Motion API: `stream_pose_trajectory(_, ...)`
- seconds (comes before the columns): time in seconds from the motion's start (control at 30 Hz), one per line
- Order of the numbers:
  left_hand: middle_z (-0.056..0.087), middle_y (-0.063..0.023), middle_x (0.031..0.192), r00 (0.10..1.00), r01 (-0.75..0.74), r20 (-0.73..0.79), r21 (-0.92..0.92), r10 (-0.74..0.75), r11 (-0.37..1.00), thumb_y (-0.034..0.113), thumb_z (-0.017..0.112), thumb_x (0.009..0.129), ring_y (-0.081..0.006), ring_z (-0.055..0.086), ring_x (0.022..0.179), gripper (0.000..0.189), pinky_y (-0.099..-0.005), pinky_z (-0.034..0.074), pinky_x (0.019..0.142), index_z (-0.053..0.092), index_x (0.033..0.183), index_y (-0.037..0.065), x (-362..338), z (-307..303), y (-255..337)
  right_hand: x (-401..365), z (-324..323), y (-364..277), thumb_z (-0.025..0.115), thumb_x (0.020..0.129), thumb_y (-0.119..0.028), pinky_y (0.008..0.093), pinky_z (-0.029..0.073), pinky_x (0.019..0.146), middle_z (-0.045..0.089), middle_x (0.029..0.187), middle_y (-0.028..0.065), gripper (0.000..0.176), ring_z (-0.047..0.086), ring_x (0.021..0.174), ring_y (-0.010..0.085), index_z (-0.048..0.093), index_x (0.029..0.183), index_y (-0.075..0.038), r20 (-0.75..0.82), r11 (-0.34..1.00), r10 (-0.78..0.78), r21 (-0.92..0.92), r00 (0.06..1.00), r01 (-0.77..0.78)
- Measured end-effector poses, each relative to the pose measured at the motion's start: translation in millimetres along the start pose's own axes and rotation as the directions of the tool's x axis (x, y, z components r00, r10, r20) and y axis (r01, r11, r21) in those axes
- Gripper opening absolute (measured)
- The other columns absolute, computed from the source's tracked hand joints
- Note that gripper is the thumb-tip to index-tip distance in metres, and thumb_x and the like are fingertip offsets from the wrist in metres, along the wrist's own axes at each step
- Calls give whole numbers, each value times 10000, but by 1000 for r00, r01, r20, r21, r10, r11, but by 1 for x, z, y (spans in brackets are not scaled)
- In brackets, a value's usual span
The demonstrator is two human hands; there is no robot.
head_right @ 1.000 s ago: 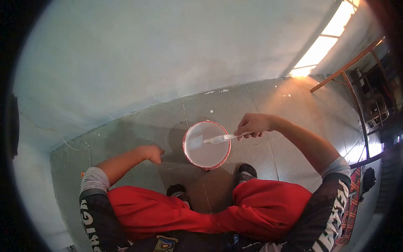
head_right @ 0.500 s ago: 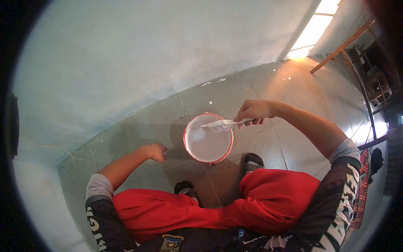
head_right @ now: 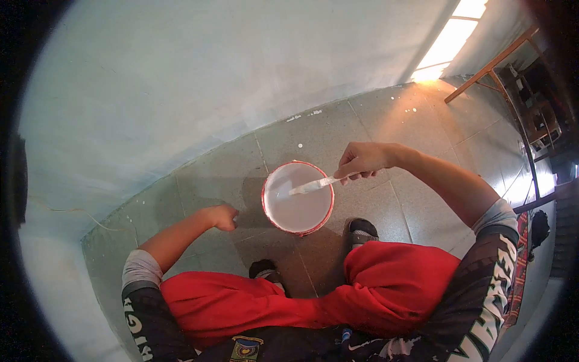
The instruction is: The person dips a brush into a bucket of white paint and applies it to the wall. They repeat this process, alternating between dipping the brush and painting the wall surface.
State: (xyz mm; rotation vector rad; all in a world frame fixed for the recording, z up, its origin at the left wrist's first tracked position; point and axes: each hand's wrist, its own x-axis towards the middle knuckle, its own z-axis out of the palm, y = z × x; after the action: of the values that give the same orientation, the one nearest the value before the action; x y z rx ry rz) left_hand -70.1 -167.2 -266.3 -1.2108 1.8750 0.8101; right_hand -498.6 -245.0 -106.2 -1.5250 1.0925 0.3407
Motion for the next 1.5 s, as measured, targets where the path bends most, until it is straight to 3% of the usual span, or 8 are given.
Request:
stream_pose_trajectory(0.63,652,-252,1114,998,-56,12,43,55,998,292,579,805,-415,619,1068,461,-478,491,900,622,1145,-18,5,3,-8,3,5,-5,620,904,-341,263,375,470,528,599,-19,319,477,524,83,738,805,-61,-3,1000,25,16,1000,-25)
stream_pose_trajectory(0.73,657,-256,1096,998,-65,21,23,65,998,293,582,800,-420,623,1056,461,-483,492,892,625,1131,-25,3,2,-7,6,7,1,623,901,-335,260,368,467,517,593,-25,307,474,527,78,736,808,-65,-95,987,-83,-145,992,69)
stream_pose_trajectory(1.03,641,-253,1154,999,-43,8,17,43,999,289,578,818,-396,616,1092,486,-470,487,918,601,1194,-18,-1,-1,-5,1,0,1,621,899,-322,273,382,485,547,602,-8,309,487,527,95,733,804,-49,-45,998,10,54,999,-8)
stream_pose_trajectory(1.13,629,-247,1188,998,-33,50,12,32,999,287,576,827,-389,601,1125,491,-466,481,931,592,1217,-10,0,-3,-4,5,1,8,621,900,-320,260,364,472,522,593,-21,301,468,521,82,733,815,-54,-150,966,-186,-209,971,153)
stream_pose_trajectory(1.2,628,-245,1192,999,-35,35,15,34,999,287,575,826,-389,600,1128,489,-466,481,932,593,1216,-7,2,-2,-4,-5,1,-3,621,901,-319,273,375,486,537,597,-12,305,472,524,87,733,815,-49,-61,1000,2,15,998,-1)
stream_pose_trajectory(1.33,635,-244,1173,999,-38,5,-31,38,999,277,570,813,-394,606,1115,479,-466,484,927,603,1197,-7,-1,-2,-6,3,2,6,627,899,-328,262,356,470,515,592,-28,302,453,514,76,734,821,-56,-146,989,-86,-131,986,67)
stream_pose_trajectory(1.43,639,-248,1158,999,-46,4,-3,46,999,267,562,800,-398,608,1108,468,-467,484,927,614,1176,-7,-3,-4,-4,-2,1,1,626,900,-327,274,366,481,536,598,-20,307,469,522,85,732,809,-54,-55,998,22,57,998,-19)
stream_pose_trajectory(1.5,639,-249,1154,999,-44,14,-3,44,999,263,559,797,-399,607,1107,464,-467,483,927,617,1171,-7,-3,-3,-4,5,2,8,628,902,-329,259,348,468,517,594,-34,305,451,514,76,729,811,-55,-140,989,-64,-138,988,45)
